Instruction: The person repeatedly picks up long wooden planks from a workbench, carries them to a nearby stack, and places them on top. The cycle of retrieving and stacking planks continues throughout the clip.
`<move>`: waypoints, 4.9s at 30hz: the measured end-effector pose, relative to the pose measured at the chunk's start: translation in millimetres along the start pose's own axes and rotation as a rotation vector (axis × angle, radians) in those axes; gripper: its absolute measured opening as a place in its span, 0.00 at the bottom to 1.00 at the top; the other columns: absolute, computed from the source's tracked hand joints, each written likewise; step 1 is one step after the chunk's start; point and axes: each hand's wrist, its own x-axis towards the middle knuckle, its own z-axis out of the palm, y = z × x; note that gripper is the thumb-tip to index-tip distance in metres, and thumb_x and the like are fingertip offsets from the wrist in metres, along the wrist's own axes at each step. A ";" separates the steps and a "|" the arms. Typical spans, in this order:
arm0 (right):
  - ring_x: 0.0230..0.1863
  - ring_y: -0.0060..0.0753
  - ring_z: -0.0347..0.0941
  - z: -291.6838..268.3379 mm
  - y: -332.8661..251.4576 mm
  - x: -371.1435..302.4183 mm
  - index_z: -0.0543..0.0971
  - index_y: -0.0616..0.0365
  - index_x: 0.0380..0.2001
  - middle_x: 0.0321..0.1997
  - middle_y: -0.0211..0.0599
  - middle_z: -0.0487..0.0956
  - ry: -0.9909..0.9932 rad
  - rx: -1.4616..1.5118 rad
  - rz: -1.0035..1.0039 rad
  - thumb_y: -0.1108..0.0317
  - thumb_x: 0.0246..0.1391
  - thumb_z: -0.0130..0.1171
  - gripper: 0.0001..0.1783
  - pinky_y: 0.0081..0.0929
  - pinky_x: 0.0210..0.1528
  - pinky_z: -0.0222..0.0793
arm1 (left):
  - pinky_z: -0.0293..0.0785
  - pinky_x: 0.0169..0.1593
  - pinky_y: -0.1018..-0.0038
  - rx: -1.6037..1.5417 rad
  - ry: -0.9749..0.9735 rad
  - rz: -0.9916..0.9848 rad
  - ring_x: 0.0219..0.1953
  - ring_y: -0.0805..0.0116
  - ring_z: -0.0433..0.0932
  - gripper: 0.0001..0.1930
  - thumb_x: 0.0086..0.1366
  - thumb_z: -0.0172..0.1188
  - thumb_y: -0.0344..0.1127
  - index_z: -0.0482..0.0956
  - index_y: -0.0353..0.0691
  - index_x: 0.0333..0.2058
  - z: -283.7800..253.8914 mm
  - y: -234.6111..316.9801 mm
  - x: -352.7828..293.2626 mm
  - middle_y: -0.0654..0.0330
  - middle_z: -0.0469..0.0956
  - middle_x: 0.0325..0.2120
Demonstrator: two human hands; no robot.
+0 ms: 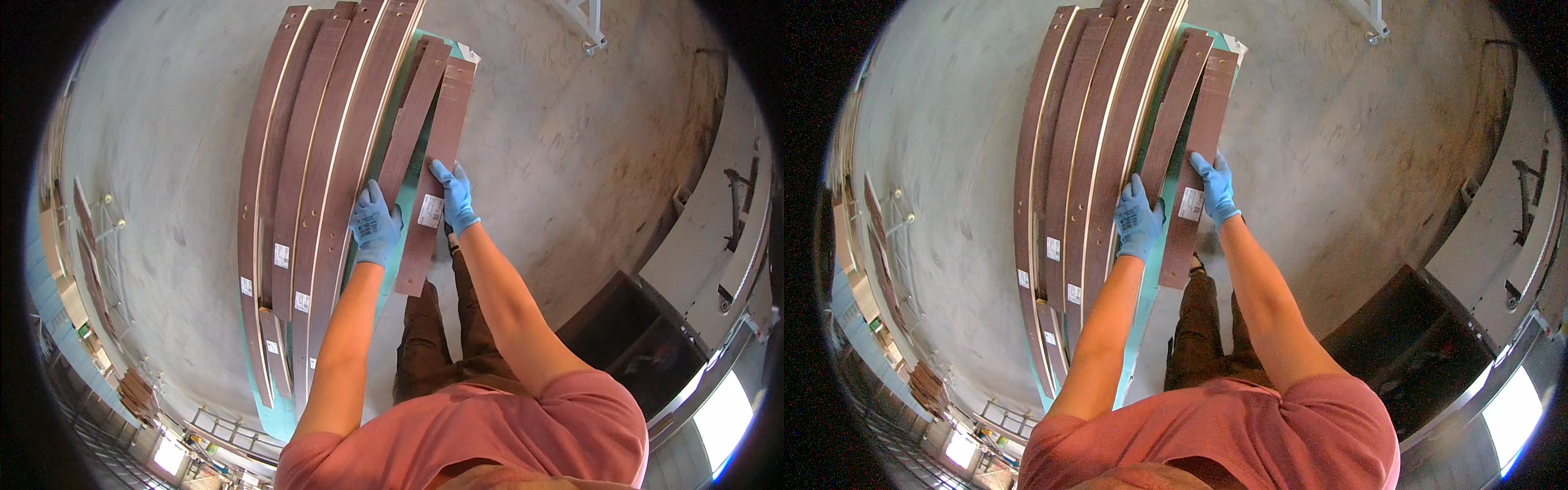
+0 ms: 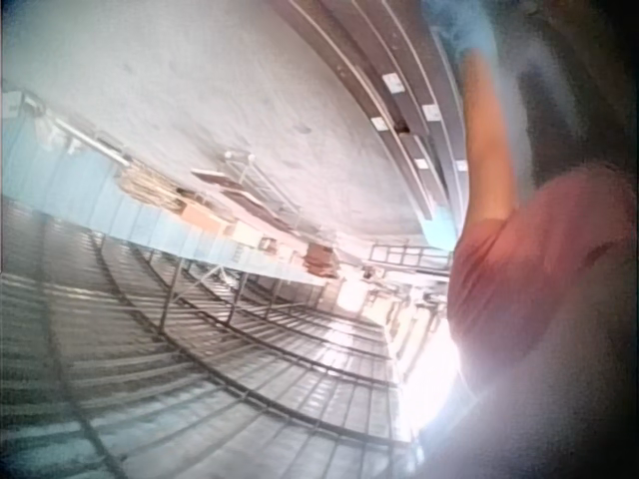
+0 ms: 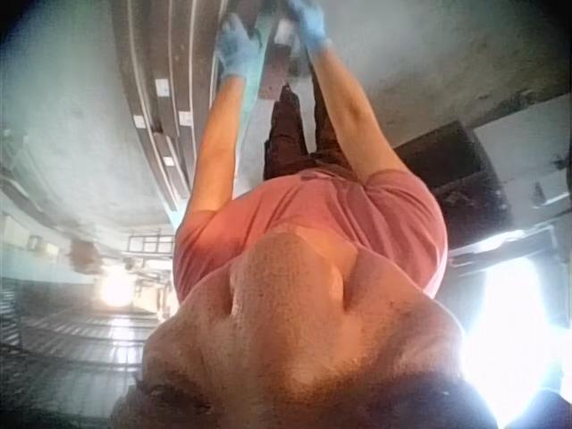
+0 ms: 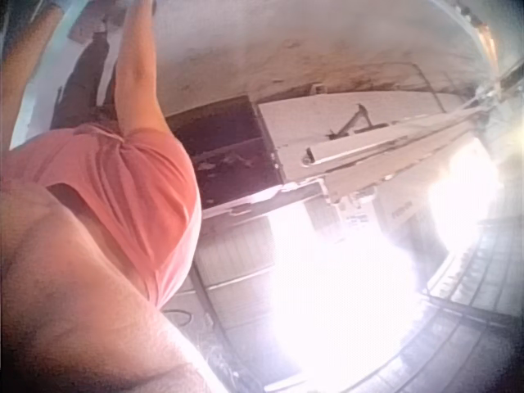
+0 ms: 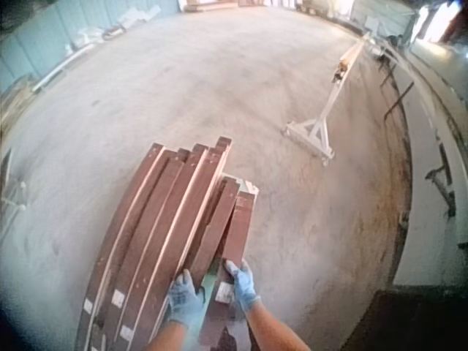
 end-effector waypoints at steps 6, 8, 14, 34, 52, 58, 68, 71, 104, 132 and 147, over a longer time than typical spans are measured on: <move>0.59 0.32 0.77 13.8 12.1 16.5 0.71 0.60 0.69 0.62 0.39 0.80 -0.028 -0.060 0.052 0.55 0.64 0.70 0.36 0.33 0.63 0.73 | 0.70 0.68 0.51 -0.159 0.013 -0.072 0.67 0.33 0.70 0.45 0.67 0.67 0.41 0.53 0.29 0.74 9.3 -9.9 1.7 0.30 0.66 0.67; 0.58 0.34 0.77 19.8 11.3 15.1 0.70 0.59 0.69 0.61 0.40 0.80 0.006 -0.129 0.073 0.55 0.64 0.70 0.36 0.35 0.64 0.73 | 0.69 0.69 0.51 -0.188 -0.009 -0.060 0.68 0.32 0.68 0.45 0.68 0.66 0.40 0.52 0.29 0.75 11.9 -16.8 2.1 0.28 0.63 0.68; 0.55 0.57 0.80 17.3 1.0 8.1 0.73 0.60 0.64 0.56 0.57 0.82 0.033 -0.968 -0.052 0.39 0.64 0.63 0.39 0.47 0.59 0.74 | 0.71 0.67 0.51 -0.185 -0.016 -0.025 0.64 0.33 0.72 0.46 0.67 0.65 0.44 0.52 0.29 0.74 6.8 -17.6 1.7 0.29 0.69 0.64; 0.66 0.62 0.75 -18.2 2.4 -83.6 0.69 0.67 0.69 0.68 0.64 0.74 0.088 -1.144 -0.221 0.45 0.64 0.62 0.42 0.47 0.68 0.70 | 0.67 0.70 0.52 -0.258 -0.053 0.075 0.69 0.33 0.67 0.40 0.71 0.58 0.46 0.58 0.23 0.71 -5.1 -8.4 -1.2 0.28 0.65 0.67; 0.58 0.55 0.82 -378.8 -255.6 -289.3 0.86 0.62 0.49 0.53 0.58 0.85 0.336 -0.699 0.232 0.49 0.63 0.59 0.26 0.44 0.61 0.74 | 0.58 0.76 0.55 -0.023 -0.142 0.222 0.74 0.38 0.61 0.47 0.61 0.66 0.51 0.62 0.23 0.70 -24.8 195.3 -119.7 0.31 0.62 0.71; 0.46 0.40 0.87 -486.0 -358.2 -254.0 0.84 0.64 0.53 0.47 0.49 0.88 0.380 -0.572 -0.085 0.69 0.56 0.62 0.21 0.37 0.51 0.80 | 0.61 0.74 0.56 -0.026 -0.411 0.201 0.72 0.41 0.66 0.49 0.61 0.65 0.59 0.64 0.27 0.70 15.5 317.0 -126.7 0.33 0.66 0.69; 0.51 0.42 0.85 -501.1 -508.5 -220.6 0.82 0.64 0.56 0.54 0.51 0.86 0.380 -0.718 -0.263 0.56 0.63 0.62 0.26 0.37 0.56 0.78 | 0.66 0.71 0.53 0.081 -0.456 0.333 0.69 0.39 0.71 0.46 0.63 0.62 0.64 0.68 0.34 0.70 16.4 434.5 -51.6 0.37 0.72 0.66; 0.59 0.47 0.82 -486.7 -544.2 -211.5 0.83 0.62 0.56 0.57 0.51 0.85 0.404 -0.737 -0.334 0.53 0.64 0.61 0.26 0.38 0.61 0.75 | 0.68 0.70 0.53 0.094 -0.419 0.385 0.67 0.39 0.73 0.44 0.64 0.62 0.63 0.71 0.34 0.67 4.7 450.8 -25.6 0.36 0.74 0.64; 0.80 0.52 0.55 -606.2 -967.5 20.9 0.66 0.52 0.73 0.79 0.47 0.64 0.860 -1.927 -0.698 0.43 0.45 0.76 0.54 0.50 0.78 0.55 | 0.67 0.70 0.54 0.049 -0.244 0.491 0.68 0.39 0.71 0.40 0.67 0.61 0.55 0.69 0.29 0.68 -31.9 643.7 21.1 0.36 0.71 0.66; 0.48 0.60 0.78 -587.1 -749.1 -116.9 0.77 0.57 0.51 0.43 0.49 0.82 0.407 -1.806 -0.943 0.62 0.39 0.79 0.34 0.52 0.52 0.73 | 0.64 0.68 0.53 0.694 0.005 1.222 0.61 0.51 0.79 0.24 0.59 0.66 0.38 0.81 0.45 0.56 -140.3 829.9 101.2 0.53 0.83 0.54; 0.43 0.56 0.79 -283.0 -569.4 -212.1 0.72 0.55 0.56 0.42 0.46 0.82 -0.217 -1.937 -0.989 0.42 0.40 0.79 0.45 0.53 0.49 0.72 | 0.71 0.62 0.56 0.496 0.084 0.680 0.56 0.50 0.77 0.30 0.56 0.69 0.33 0.75 0.39 0.58 -255.3 375.8 -59.1 0.50 0.79 0.49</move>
